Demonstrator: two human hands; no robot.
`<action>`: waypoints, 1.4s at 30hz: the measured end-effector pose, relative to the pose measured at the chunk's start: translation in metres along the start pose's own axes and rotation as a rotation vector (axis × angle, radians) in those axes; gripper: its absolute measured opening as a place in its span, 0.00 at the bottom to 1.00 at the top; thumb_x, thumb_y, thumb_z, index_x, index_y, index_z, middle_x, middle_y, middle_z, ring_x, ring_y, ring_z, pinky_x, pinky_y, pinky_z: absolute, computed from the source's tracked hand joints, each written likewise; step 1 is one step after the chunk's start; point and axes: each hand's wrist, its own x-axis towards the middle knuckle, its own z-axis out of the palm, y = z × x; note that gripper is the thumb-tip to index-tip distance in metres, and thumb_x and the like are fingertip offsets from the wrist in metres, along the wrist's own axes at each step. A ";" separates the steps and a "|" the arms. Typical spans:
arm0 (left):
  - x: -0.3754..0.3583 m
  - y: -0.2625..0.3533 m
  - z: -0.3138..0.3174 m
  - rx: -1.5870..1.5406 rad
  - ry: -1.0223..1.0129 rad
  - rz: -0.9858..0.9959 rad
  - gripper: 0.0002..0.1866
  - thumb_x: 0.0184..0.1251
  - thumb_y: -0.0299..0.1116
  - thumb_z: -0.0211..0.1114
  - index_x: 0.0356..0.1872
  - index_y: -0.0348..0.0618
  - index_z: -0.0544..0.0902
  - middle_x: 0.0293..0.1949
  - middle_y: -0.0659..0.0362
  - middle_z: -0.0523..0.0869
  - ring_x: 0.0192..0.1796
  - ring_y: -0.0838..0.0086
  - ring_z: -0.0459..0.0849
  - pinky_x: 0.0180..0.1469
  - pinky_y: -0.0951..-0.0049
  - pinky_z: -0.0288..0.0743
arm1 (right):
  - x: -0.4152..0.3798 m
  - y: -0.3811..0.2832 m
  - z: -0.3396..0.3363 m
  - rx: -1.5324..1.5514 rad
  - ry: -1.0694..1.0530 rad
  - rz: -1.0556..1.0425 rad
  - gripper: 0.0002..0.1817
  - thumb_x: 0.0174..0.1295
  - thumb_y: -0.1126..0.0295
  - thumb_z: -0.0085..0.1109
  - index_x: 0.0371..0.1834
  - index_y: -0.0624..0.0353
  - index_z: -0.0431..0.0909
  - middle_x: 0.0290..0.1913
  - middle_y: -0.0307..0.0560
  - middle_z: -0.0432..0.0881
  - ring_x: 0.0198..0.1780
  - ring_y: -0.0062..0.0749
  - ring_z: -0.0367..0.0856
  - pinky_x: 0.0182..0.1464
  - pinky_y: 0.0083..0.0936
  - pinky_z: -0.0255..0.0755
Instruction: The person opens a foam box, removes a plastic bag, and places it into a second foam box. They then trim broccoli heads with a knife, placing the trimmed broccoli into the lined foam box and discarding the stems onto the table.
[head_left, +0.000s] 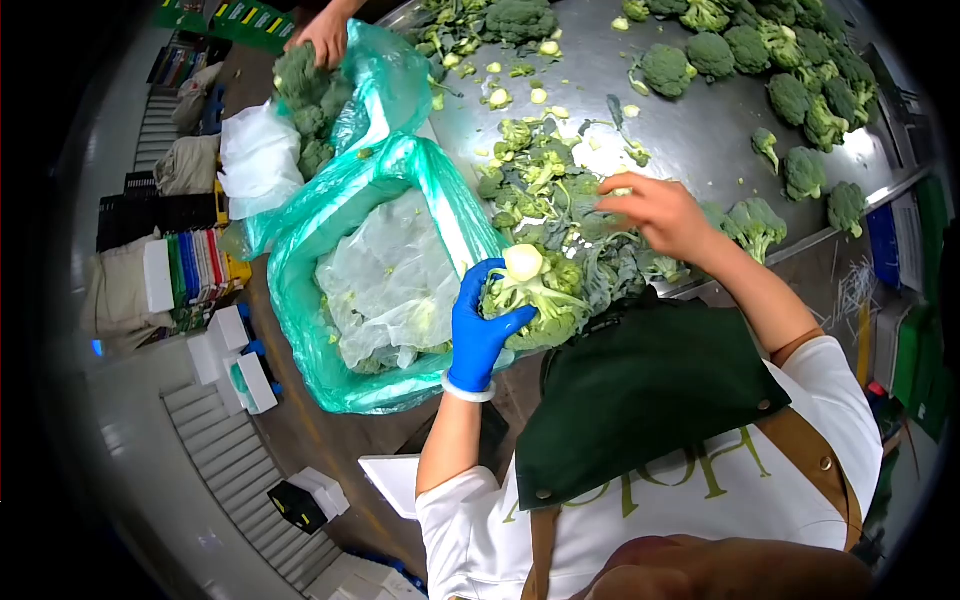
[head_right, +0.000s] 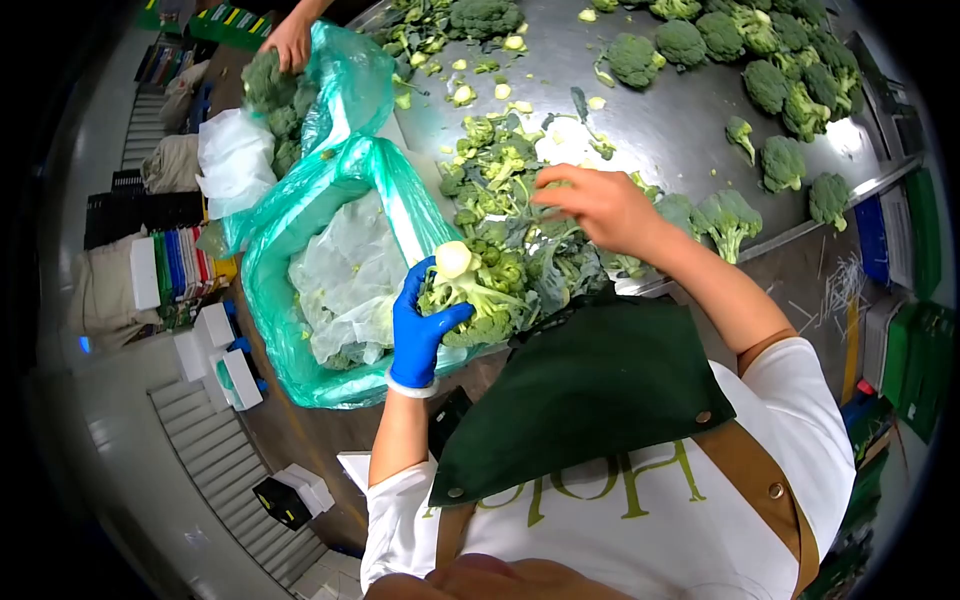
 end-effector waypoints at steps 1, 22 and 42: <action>-0.001 -0.002 0.000 0.040 0.007 0.004 0.33 0.44 0.25 0.79 0.57 0.40 0.78 0.52 0.59 0.82 0.56 0.72 0.79 0.61 0.69 0.72 | 0.003 -0.012 -0.002 -0.094 -0.037 -0.076 0.20 0.49 0.78 0.63 0.49 0.53 0.80 0.53 0.38 0.82 0.33 0.29 0.83 0.29 0.25 0.77; -0.004 0.028 -0.002 0.863 0.242 0.546 0.29 0.39 0.31 0.79 0.49 0.44 0.83 0.49 0.49 0.79 0.53 0.51 0.78 0.56 0.57 0.74 | 0.004 -0.012 0.027 -0.225 -0.028 -0.062 0.18 0.49 0.75 0.61 0.46 0.56 0.77 0.43 0.39 0.81 0.31 0.34 0.83 0.28 0.29 0.77; 0.000 0.002 0.022 1.127 0.370 0.898 0.25 0.47 0.38 0.73 0.51 0.49 0.84 0.51 0.53 0.79 0.61 0.39 0.69 0.63 0.40 0.64 | 0.005 -0.044 0.016 0.693 -0.237 0.613 0.36 0.53 0.49 0.75 0.61 0.58 0.76 0.53 0.51 0.84 0.52 0.44 0.84 0.52 0.36 0.77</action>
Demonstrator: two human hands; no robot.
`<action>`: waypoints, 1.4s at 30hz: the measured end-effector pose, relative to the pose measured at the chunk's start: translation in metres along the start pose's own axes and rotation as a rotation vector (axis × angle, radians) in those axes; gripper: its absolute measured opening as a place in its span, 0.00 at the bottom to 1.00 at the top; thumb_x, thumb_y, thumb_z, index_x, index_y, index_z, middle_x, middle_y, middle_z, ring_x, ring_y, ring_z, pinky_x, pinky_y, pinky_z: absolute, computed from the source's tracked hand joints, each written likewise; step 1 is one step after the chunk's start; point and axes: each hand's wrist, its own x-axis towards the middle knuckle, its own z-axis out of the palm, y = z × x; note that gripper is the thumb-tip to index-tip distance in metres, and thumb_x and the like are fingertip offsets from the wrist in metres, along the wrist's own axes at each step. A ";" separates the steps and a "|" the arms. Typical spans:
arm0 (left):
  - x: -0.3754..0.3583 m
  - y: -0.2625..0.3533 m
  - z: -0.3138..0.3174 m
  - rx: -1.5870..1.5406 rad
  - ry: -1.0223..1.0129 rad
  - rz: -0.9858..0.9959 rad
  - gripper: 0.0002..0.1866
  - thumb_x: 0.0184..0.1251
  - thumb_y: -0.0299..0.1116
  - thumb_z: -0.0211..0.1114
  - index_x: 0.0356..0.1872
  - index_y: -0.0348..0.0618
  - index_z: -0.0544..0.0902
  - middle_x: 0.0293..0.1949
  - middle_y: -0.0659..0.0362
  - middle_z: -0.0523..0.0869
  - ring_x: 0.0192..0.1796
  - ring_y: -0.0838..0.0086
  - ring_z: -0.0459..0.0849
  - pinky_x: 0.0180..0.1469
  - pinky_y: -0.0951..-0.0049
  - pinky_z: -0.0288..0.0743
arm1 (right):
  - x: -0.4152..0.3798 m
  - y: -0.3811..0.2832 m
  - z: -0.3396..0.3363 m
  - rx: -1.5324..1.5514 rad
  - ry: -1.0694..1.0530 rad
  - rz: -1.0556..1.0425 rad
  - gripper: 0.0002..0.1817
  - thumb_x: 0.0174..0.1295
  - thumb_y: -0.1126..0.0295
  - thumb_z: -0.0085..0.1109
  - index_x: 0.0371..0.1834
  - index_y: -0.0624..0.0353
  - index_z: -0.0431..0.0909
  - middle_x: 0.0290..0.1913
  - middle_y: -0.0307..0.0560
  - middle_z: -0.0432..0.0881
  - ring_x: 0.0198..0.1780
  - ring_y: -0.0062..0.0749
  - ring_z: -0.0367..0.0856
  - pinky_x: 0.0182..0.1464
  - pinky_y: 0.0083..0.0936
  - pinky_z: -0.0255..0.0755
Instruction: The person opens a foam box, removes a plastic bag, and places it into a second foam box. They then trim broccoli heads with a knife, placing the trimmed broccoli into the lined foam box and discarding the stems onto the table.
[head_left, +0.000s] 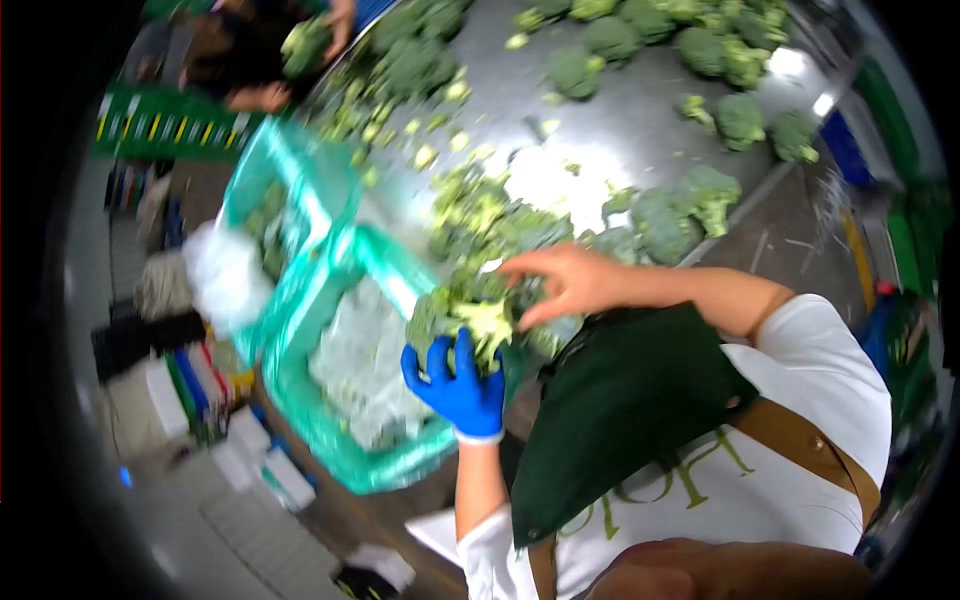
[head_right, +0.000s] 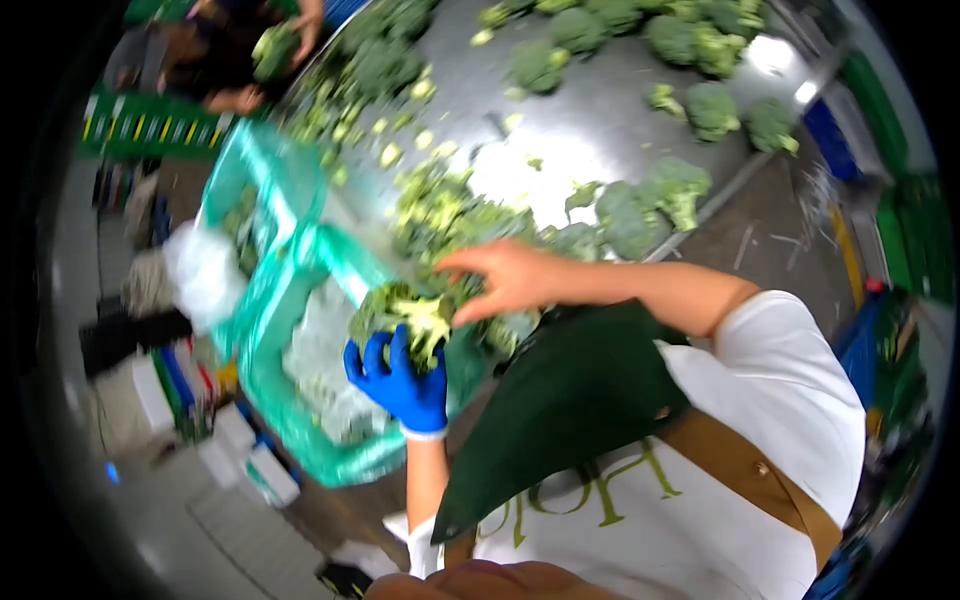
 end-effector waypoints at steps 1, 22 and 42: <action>0.007 0.008 0.008 -0.033 -0.036 0.002 0.25 0.48 0.38 0.73 0.51 0.48 0.84 0.52 0.53 0.79 0.61 0.41 0.69 0.63 0.41 0.64 | 0.011 0.026 0.014 -0.217 0.144 -0.440 0.38 0.52 0.52 0.77 0.64 0.57 0.75 0.57 0.51 0.81 0.38 0.36 0.86 0.39 0.28 0.79; 0.023 0.015 0.037 -0.351 -0.356 -0.284 0.30 0.61 0.28 0.70 0.66 0.41 0.74 0.69 0.43 0.70 0.67 0.47 0.71 0.68 0.56 0.65 | -0.063 0.135 -0.476 0.249 1.441 -0.165 0.27 0.58 0.48 0.70 0.45 0.63 0.78 0.24 0.50 0.83 0.20 0.28 0.78 0.26 0.25 0.72; -0.095 -0.215 0.055 -0.244 -0.517 -0.213 0.51 0.43 0.54 0.79 0.72 0.51 0.67 0.69 0.40 0.69 0.68 0.42 0.70 0.69 0.49 0.64 | 0.040 0.060 0.010 0.132 0.306 0.269 0.16 0.63 0.79 0.57 0.55 0.64 0.79 0.43 0.44 0.86 0.19 0.14 0.70 0.20 0.16 0.63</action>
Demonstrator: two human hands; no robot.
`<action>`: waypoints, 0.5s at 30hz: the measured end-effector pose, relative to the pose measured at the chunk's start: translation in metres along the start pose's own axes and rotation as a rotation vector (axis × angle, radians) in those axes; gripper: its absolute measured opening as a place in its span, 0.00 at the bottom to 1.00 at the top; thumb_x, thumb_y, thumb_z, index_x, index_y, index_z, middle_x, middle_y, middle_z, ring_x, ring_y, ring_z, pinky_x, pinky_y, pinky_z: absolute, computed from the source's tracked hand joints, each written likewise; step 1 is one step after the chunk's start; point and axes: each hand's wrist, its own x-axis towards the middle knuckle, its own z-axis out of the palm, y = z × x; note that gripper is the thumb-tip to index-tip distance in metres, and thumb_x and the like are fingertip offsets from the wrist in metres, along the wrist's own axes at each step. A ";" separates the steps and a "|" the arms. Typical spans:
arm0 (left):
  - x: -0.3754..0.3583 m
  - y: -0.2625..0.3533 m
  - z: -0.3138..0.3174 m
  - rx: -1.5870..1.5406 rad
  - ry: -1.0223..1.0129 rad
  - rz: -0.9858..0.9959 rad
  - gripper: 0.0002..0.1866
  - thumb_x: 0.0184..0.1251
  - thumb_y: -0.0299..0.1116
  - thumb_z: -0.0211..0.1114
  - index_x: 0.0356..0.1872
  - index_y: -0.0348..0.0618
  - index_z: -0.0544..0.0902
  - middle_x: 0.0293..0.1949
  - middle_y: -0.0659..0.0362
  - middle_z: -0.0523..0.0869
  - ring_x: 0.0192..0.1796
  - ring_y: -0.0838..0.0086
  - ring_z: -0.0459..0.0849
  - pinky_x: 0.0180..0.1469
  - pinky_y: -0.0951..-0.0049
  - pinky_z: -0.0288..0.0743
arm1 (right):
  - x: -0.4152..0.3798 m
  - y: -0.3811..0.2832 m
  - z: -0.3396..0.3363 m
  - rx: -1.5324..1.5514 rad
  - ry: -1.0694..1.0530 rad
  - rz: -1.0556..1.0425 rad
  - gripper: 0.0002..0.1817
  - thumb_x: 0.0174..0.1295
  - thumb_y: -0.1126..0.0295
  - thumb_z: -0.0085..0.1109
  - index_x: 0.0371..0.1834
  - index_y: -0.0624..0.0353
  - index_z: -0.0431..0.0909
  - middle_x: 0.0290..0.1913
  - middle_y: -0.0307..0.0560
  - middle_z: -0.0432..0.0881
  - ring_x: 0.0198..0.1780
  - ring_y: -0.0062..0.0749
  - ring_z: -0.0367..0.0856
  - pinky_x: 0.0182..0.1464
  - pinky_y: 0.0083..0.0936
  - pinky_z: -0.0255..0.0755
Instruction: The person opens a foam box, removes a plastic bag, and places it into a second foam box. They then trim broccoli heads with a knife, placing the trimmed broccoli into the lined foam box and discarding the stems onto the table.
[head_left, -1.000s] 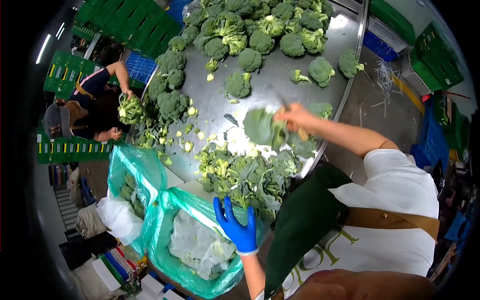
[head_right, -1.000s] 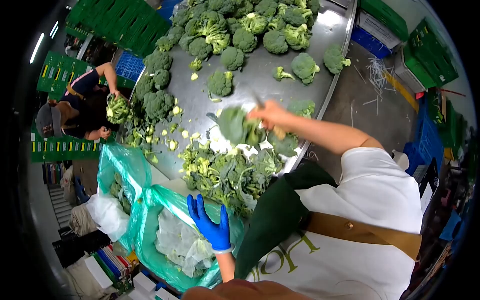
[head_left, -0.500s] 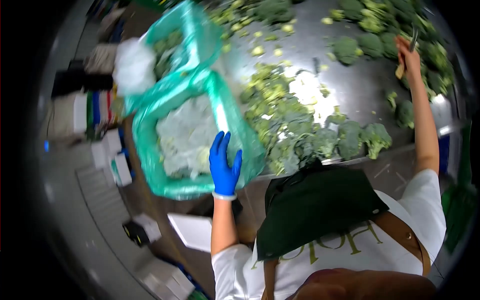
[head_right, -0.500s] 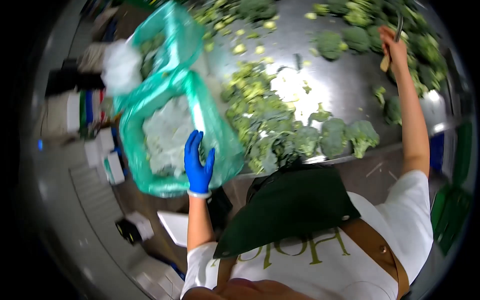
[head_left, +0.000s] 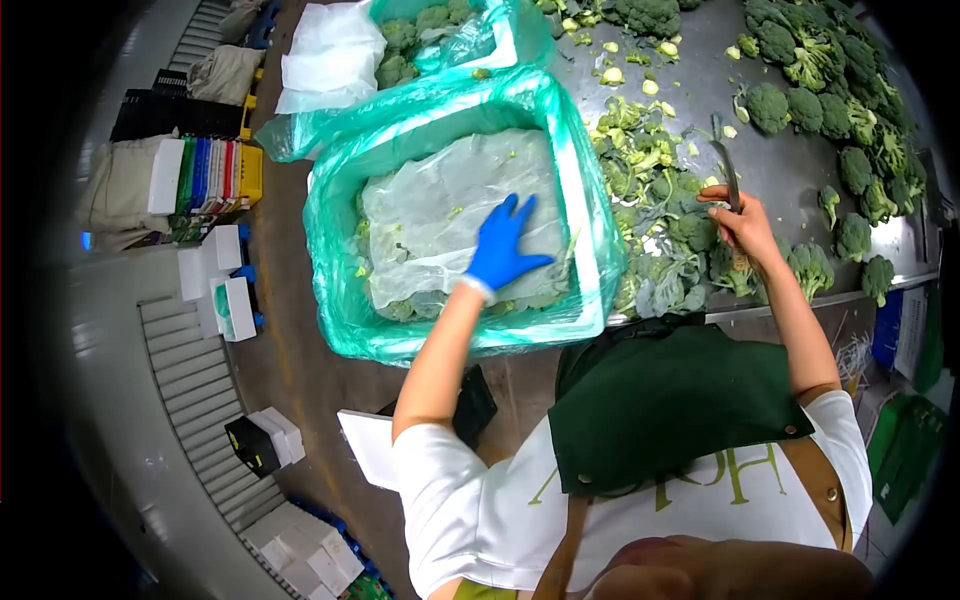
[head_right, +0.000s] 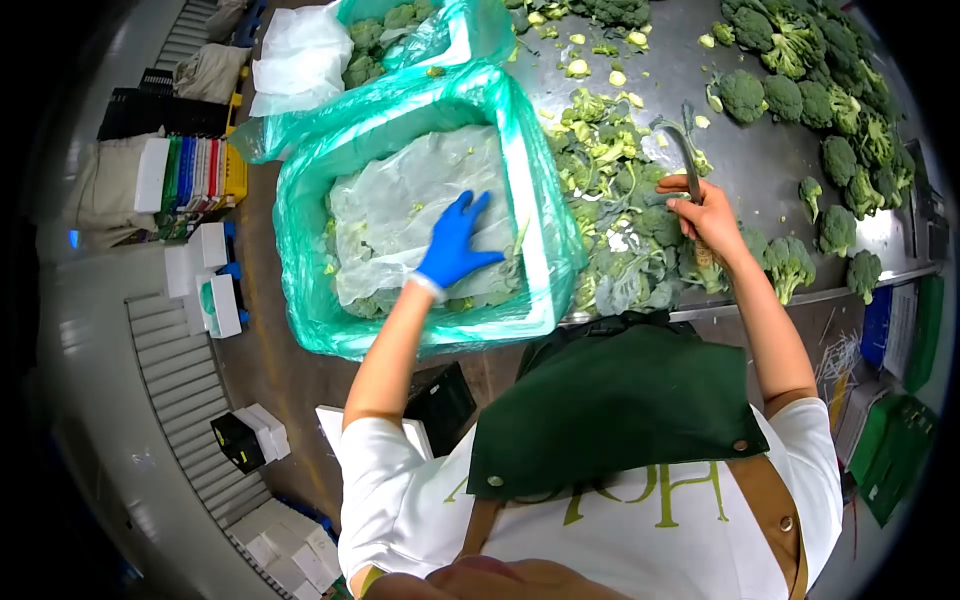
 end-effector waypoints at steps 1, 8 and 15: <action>0.008 0.012 0.001 0.091 0.035 0.017 0.46 0.45 0.52 0.79 0.69 0.51 0.73 0.67 0.41 0.72 0.65 0.44 0.72 0.66 0.51 0.68 | -0.005 0.000 0.012 0.035 0.024 0.024 0.15 0.64 0.79 0.56 0.54 0.65 0.78 0.45 0.46 0.86 0.19 0.15 0.70 0.20 0.16 0.63; 0.006 -0.035 0.018 -0.221 0.089 -0.012 0.16 0.64 0.45 0.66 0.40 0.42 0.83 0.42 0.46 0.85 0.46 0.49 0.81 0.50 0.56 0.75 | -0.039 0.019 0.059 0.066 0.063 0.047 0.14 0.65 0.77 0.54 0.53 0.67 0.78 0.44 0.46 0.86 0.17 0.15 0.70 0.18 0.15 0.62; -0.102 -0.165 -0.134 -0.593 0.808 -0.633 0.14 0.66 0.37 0.68 0.30 0.34 0.83 0.26 0.60 0.81 0.30 0.77 0.73 0.35 0.68 0.70 | -0.068 0.050 0.090 -0.211 -0.028 0.088 0.11 0.63 0.77 0.59 0.48 0.60 0.83 0.25 0.32 0.77 0.20 0.15 0.69 0.23 0.19 0.64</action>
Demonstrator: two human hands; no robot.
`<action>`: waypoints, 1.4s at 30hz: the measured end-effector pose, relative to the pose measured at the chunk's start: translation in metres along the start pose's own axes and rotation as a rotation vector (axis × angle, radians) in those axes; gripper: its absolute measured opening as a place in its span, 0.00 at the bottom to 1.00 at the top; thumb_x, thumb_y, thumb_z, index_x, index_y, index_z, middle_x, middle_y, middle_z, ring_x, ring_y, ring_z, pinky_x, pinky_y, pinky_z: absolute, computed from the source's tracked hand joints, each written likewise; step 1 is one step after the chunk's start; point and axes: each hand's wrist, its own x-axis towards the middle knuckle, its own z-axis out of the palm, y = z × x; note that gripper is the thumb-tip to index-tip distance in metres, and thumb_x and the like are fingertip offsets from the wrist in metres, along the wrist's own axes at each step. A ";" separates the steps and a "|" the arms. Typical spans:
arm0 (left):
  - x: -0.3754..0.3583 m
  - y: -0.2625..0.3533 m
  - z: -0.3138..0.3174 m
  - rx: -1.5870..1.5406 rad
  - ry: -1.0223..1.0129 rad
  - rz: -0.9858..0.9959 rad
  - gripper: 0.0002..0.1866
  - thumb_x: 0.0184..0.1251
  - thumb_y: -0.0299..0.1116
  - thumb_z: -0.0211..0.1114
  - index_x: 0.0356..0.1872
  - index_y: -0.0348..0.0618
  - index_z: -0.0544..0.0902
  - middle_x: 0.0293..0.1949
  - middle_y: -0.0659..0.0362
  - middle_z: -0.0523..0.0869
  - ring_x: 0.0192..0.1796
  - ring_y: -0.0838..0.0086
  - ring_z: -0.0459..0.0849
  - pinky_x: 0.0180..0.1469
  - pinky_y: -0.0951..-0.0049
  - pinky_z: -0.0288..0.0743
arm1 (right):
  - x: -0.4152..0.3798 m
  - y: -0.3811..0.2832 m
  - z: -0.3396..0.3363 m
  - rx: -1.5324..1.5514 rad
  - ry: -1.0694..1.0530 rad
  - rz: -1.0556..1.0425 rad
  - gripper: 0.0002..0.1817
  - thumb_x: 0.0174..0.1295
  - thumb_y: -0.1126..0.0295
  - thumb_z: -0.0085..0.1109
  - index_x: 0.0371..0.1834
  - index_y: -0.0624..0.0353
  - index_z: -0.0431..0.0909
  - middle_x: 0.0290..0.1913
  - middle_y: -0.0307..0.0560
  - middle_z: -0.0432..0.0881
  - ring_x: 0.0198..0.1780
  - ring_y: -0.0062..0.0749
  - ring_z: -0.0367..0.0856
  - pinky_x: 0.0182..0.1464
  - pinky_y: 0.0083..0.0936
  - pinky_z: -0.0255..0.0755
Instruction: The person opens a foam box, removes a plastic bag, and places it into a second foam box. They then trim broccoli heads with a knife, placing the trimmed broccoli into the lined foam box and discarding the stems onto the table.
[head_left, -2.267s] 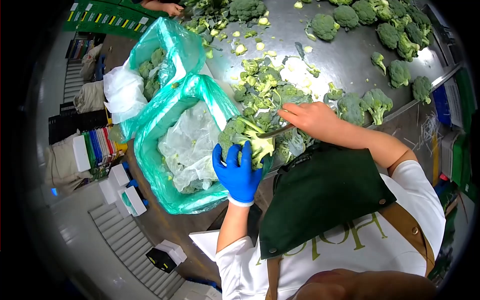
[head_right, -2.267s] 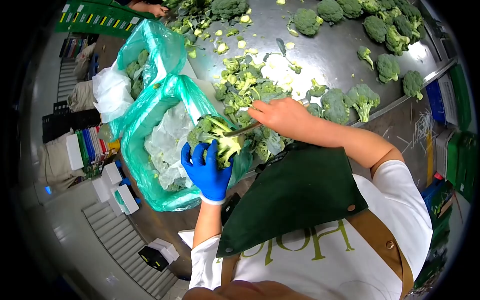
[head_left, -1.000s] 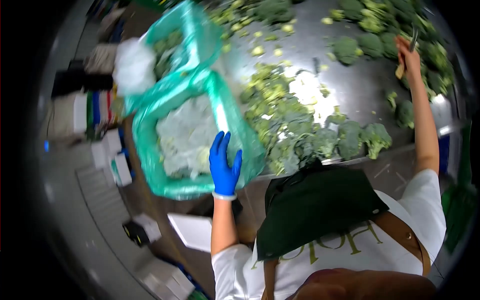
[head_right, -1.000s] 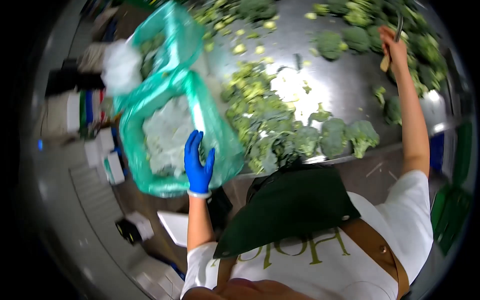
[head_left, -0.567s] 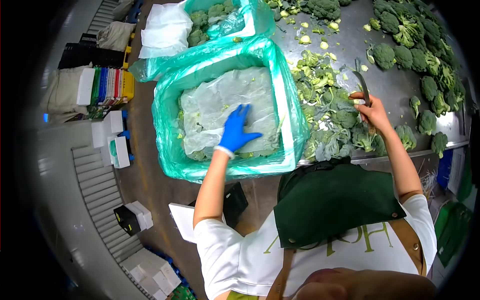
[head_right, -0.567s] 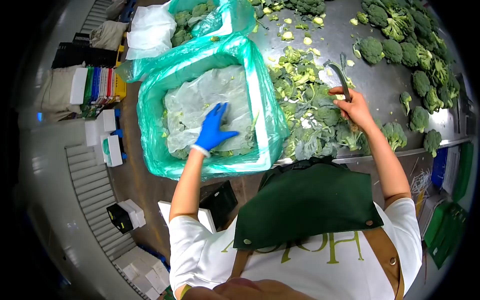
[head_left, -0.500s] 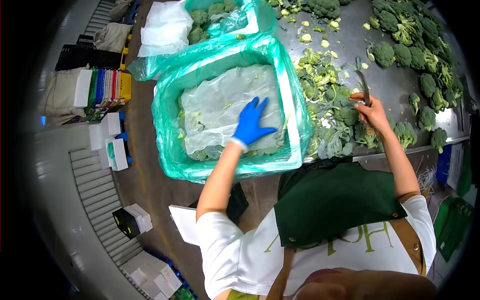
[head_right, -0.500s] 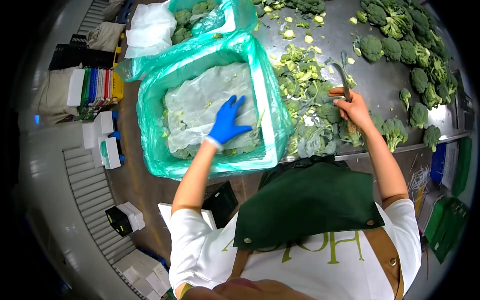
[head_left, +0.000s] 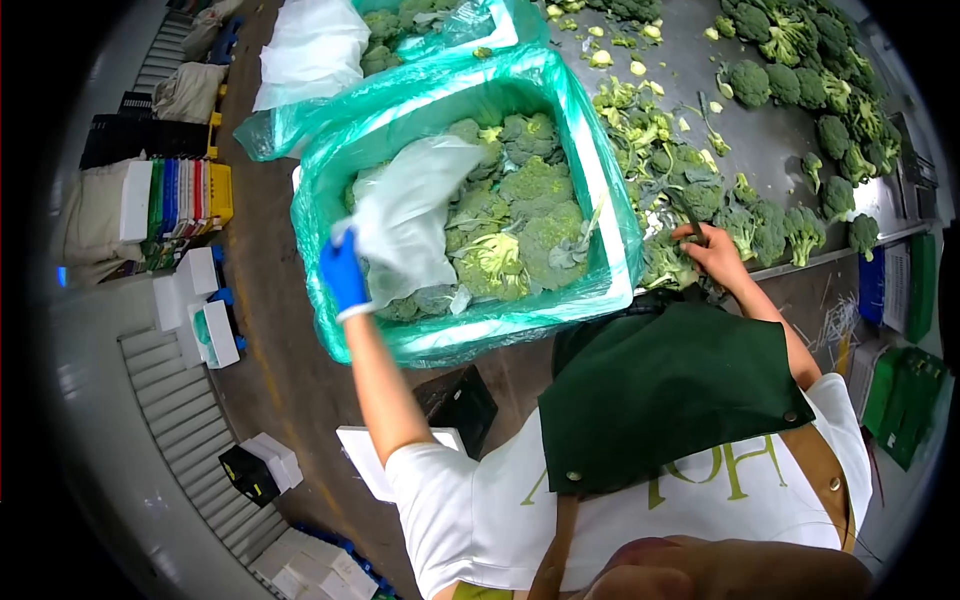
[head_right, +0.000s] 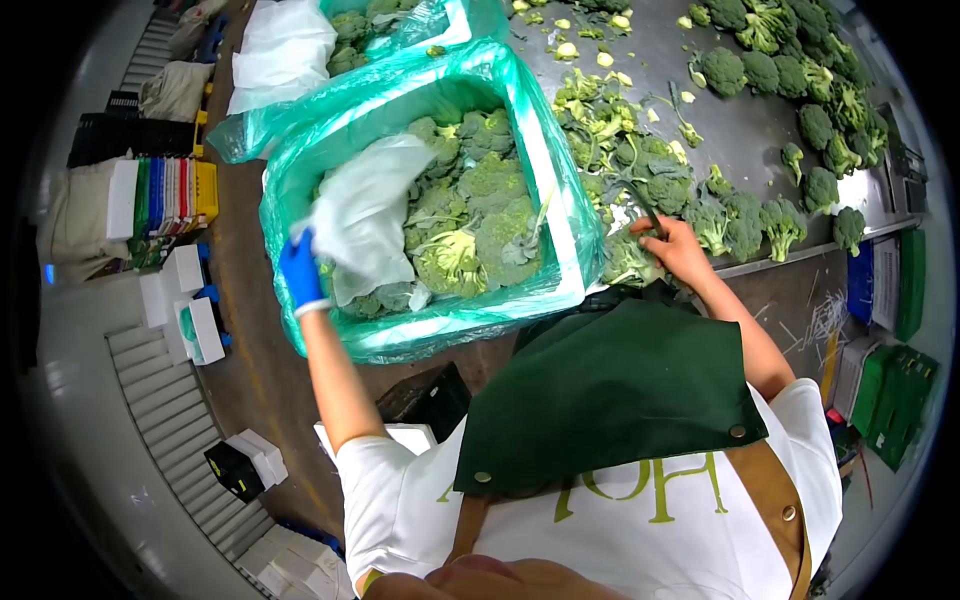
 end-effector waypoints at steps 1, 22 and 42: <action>0.013 -0.030 -0.041 0.266 -0.003 0.031 0.14 0.64 0.37 0.69 0.34 0.32 0.83 0.29 0.56 0.84 0.32 0.73 0.75 0.38 0.66 0.72 | 0.001 0.001 0.003 -0.004 0.009 -0.008 0.11 0.63 0.77 0.59 0.48 0.60 0.83 0.25 0.32 0.76 0.20 0.15 0.69 0.23 0.19 0.63; -0.018 0.031 0.242 0.915 -0.371 0.404 0.56 0.40 0.51 0.82 0.74 0.50 0.62 0.71 0.41 0.64 0.61 0.39 0.74 0.62 0.49 0.73 | -0.018 -0.011 0.014 -0.283 0.105 -0.260 0.12 0.60 0.77 0.62 0.48 0.62 0.82 0.41 0.50 0.84 0.36 0.38 0.79 0.40 0.31 0.72; -0.042 0.068 0.066 -1.017 -0.510 -0.514 0.30 0.68 0.43 0.57 0.72 0.54 0.68 0.70 0.52 0.71 0.69 0.54 0.72 0.66 0.41 0.69 | -0.004 -0.013 -0.022 -0.592 0.153 -0.514 0.22 0.46 0.87 0.63 0.48 0.63 0.77 0.59 0.53 0.76 0.60 0.55 0.74 0.58 0.42 0.73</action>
